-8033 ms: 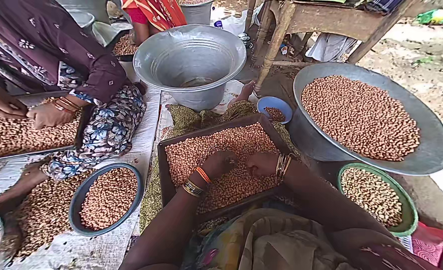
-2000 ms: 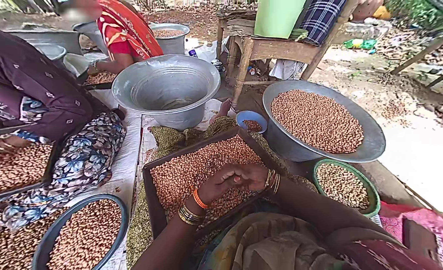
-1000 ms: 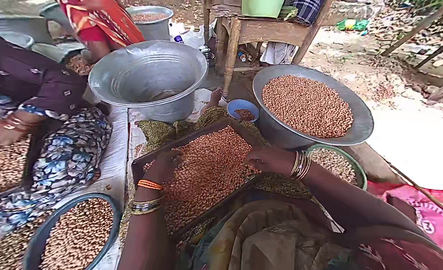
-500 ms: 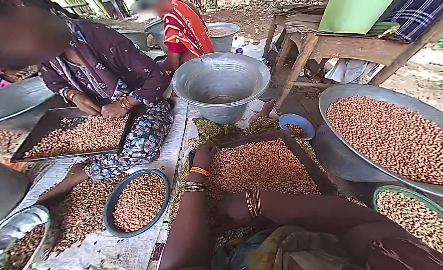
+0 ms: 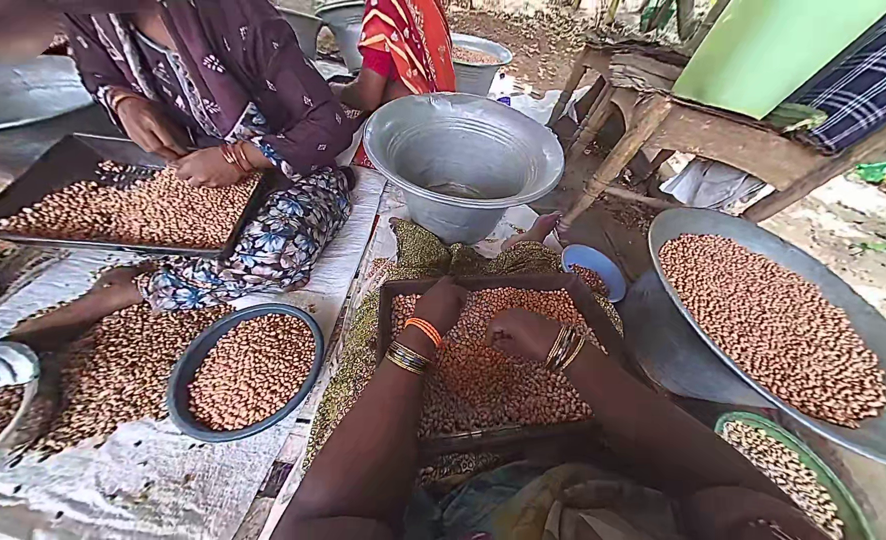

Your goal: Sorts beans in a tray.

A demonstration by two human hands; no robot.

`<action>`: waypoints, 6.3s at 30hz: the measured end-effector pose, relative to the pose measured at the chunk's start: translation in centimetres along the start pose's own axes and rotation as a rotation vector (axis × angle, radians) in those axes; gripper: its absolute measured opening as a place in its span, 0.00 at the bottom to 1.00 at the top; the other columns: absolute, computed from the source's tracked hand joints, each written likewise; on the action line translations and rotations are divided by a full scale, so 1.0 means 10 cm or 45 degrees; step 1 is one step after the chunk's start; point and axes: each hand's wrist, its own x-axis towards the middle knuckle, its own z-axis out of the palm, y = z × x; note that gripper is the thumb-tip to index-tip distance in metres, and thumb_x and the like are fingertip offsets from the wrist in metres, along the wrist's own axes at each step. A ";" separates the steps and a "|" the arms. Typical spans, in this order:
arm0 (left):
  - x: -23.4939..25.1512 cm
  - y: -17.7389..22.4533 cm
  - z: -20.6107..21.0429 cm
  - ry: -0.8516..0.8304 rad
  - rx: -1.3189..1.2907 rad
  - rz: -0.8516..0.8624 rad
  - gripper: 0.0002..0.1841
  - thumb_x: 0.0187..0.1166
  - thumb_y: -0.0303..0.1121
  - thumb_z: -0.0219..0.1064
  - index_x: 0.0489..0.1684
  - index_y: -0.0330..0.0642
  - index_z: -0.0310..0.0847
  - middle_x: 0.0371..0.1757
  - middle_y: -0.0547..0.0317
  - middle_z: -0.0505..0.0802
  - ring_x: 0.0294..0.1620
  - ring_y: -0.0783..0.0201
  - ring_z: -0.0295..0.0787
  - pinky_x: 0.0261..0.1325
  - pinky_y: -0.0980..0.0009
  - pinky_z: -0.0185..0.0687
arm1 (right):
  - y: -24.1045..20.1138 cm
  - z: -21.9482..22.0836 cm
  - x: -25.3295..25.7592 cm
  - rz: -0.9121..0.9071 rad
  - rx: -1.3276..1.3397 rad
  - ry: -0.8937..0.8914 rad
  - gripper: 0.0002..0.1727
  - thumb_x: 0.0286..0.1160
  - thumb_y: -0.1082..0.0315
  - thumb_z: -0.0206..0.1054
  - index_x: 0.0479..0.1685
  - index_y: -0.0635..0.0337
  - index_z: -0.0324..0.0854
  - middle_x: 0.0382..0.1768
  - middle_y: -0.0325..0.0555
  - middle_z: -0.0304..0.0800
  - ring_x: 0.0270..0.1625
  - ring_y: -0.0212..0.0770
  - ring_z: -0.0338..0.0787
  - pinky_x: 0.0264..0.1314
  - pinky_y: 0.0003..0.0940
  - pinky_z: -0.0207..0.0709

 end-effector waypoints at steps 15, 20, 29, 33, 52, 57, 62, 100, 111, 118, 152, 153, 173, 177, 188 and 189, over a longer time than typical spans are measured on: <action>-0.09 -0.01 -0.04 0.039 -0.111 0.049 0.12 0.83 0.31 0.66 0.56 0.35 0.89 0.60 0.43 0.92 0.65 0.47 0.88 0.73 0.45 0.79 | 0.09 0.39 0.13 0.021 0.158 0.143 0.15 0.82 0.64 0.65 0.55 0.66 0.87 0.53 0.61 0.91 0.57 0.58 0.90 0.64 0.61 0.79; -0.11 -0.08 -0.07 0.187 -0.116 -0.064 0.13 0.81 0.32 0.70 0.57 0.36 0.89 0.65 0.40 0.89 0.76 0.43 0.80 0.81 0.45 0.71 | 0.55 0.10 -0.03 0.273 0.589 0.347 0.15 0.81 0.65 0.68 0.50 0.72 0.85 0.42 0.57 0.88 0.42 0.44 0.85 0.53 0.44 0.78; 0.01 0.09 0.16 -0.111 0.074 0.204 0.15 0.81 0.31 0.65 0.62 0.42 0.89 0.73 0.41 0.85 0.82 0.40 0.73 0.83 0.41 0.67 | 0.97 0.09 -0.08 0.410 1.312 1.153 0.13 0.88 0.66 0.64 0.56 0.69 0.81 0.33 0.46 0.85 0.28 0.33 0.82 0.35 0.29 0.80; -0.10 0.09 0.07 -0.442 0.037 0.309 0.16 0.79 0.29 0.70 0.61 0.34 0.88 0.66 0.35 0.89 0.72 0.38 0.83 0.77 0.38 0.72 | 0.58 0.25 0.12 0.143 0.426 0.487 0.16 0.82 0.71 0.64 0.63 0.66 0.88 0.61 0.61 0.90 0.66 0.52 0.88 0.76 0.46 0.76; -0.19 -0.03 -0.01 -0.184 -0.254 0.431 0.07 0.73 0.21 0.71 0.43 0.28 0.89 0.45 0.42 0.92 0.46 0.53 0.88 0.55 0.54 0.82 | 0.35 0.32 -0.01 -0.153 1.013 0.197 0.10 0.77 0.74 0.63 0.51 0.68 0.85 0.37 0.37 0.86 0.34 0.21 0.78 0.41 0.21 0.73; -0.15 0.00 0.06 -0.530 0.089 0.265 0.12 0.71 0.26 0.75 0.50 0.31 0.89 0.51 0.37 0.92 0.55 0.41 0.89 0.62 0.38 0.79 | 0.10 0.37 0.06 -0.170 0.398 -0.114 0.16 0.84 0.72 0.62 0.66 0.70 0.81 0.55 0.64 0.89 0.53 0.56 0.89 0.62 0.56 0.79; -0.13 -0.01 0.09 -0.216 0.268 -0.044 0.11 0.80 0.29 0.67 0.55 0.39 0.90 0.60 0.40 0.92 0.62 0.39 0.90 0.62 0.34 0.82 | 0.20 0.24 0.10 0.493 0.099 -0.036 0.24 0.87 0.68 0.58 0.81 0.60 0.71 0.71 0.67 0.83 0.71 0.69 0.85 0.69 0.71 0.76; -0.25 0.07 -0.01 -0.696 0.014 0.391 0.11 0.72 0.26 0.75 0.48 0.30 0.89 0.43 0.42 0.92 0.44 0.51 0.87 0.54 0.46 0.79 | 0.13 0.40 0.10 -0.049 0.268 0.055 0.15 0.81 0.67 0.66 0.57 0.69 0.87 0.55 0.63 0.90 0.59 0.59 0.89 0.67 0.61 0.78; -0.23 -0.04 -0.08 -0.257 0.258 -0.097 0.14 0.80 0.32 0.69 0.59 0.41 0.90 0.60 0.41 0.93 0.64 0.38 0.89 0.63 0.31 0.79 | 0.10 0.50 0.14 -0.202 0.496 0.121 0.12 0.74 0.75 0.67 0.52 0.70 0.88 0.46 0.59 0.90 0.45 0.47 0.86 0.55 0.44 0.79; -0.13 -0.04 0.03 -0.146 0.048 0.138 0.09 0.76 0.25 0.70 0.50 0.34 0.90 0.54 0.40 0.93 0.59 0.39 0.90 0.63 0.34 0.80 | -0.02 0.49 0.13 -0.083 0.770 0.189 0.10 0.79 0.73 0.64 0.53 0.68 0.83 0.44 0.50 0.86 0.42 0.36 0.83 0.49 0.34 0.78; -0.12 -0.08 0.04 -0.052 -0.062 0.116 0.10 0.80 0.29 0.70 0.53 0.36 0.89 0.46 0.41 0.94 0.49 0.43 0.92 0.58 0.38 0.84 | 0.19 0.41 0.10 -0.002 0.857 0.203 0.13 0.77 0.73 0.64 0.56 0.67 0.85 0.45 0.48 0.88 0.42 0.31 0.82 0.50 0.30 0.76; -0.12 -0.09 0.04 -0.042 -0.061 0.120 0.10 0.80 0.29 0.70 0.53 0.36 0.89 0.45 0.41 0.94 0.48 0.43 0.92 0.57 0.38 0.84 | 0.13 0.43 0.12 -0.033 0.760 0.192 0.14 0.80 0.71 0.64 0.58 0.67 0.85 0.46 0.51 0.88 0.45 0.35 0.83 0.55 0.34 0.77; -0.16 -0.15 0.05 0.025 -0.110 0.150 0.08 0.80 0.29 0.71 0.50 0.35 0.90 0.43 0.41 0.94 0.46 0.43 0.93 0.55 0.39 0.85 | 0.16 0.39 -0.02 -0.299 0.683 -0.102 0.11 0.70 0.77 0.71 0.50 0.70 0.84 0.39 0.49 0.88 0.38 0.35 0.83 0.46 0.35 0.78; -0.19 -0.15 0.06 0.034 -0.100 0.138 0.08 0.80 0.28 0.70 0.50 0.36 0.89 0.42 0.42 0.94 0.44 0.44 0.93 0.53 0.40 0.86 | -0.08 0.48 0.04 -0.350 0.046 -0.239 0.14 0.74 0.66 0.75 0.54 0.63 0.91 0.51 0.62 0.93 0.59 0.62 0.90 0.65 0.67 0.77; -0.17 -0.09 0.01 0.365 -0.017 -0.149 0.08 0.80 0.30 0.70 0.47 0.34 0.90 0.53 0.37 0.92 0.58 0.36 0.90 0.62 0.34 0.83 | 0.70 0.13 -0.16 0.000 0.984 0.250 0.08 0.72 0.82 0.65 0.48 0.68 0.80 0.36 0.42 0.85 0.34 0.28 0.82 0.42 0.26 0.79; -0.18 -0.09 0.00 0.401 -0.012 -0.223 0.10 0.80 0.31 0.70 0.49 0.34 0.90 0.56 0.35 0.91 0.60 0.34 0.89 0.64 0.33 0.81 | 0.75 0.12 -0.15 0.075 0.863 0.298 0.09 0.72 0.81 0.67 0.50 0.69 0.83 0.40 0.46 0.86 0.39 0.33 0.82 0.48 0.33 0.78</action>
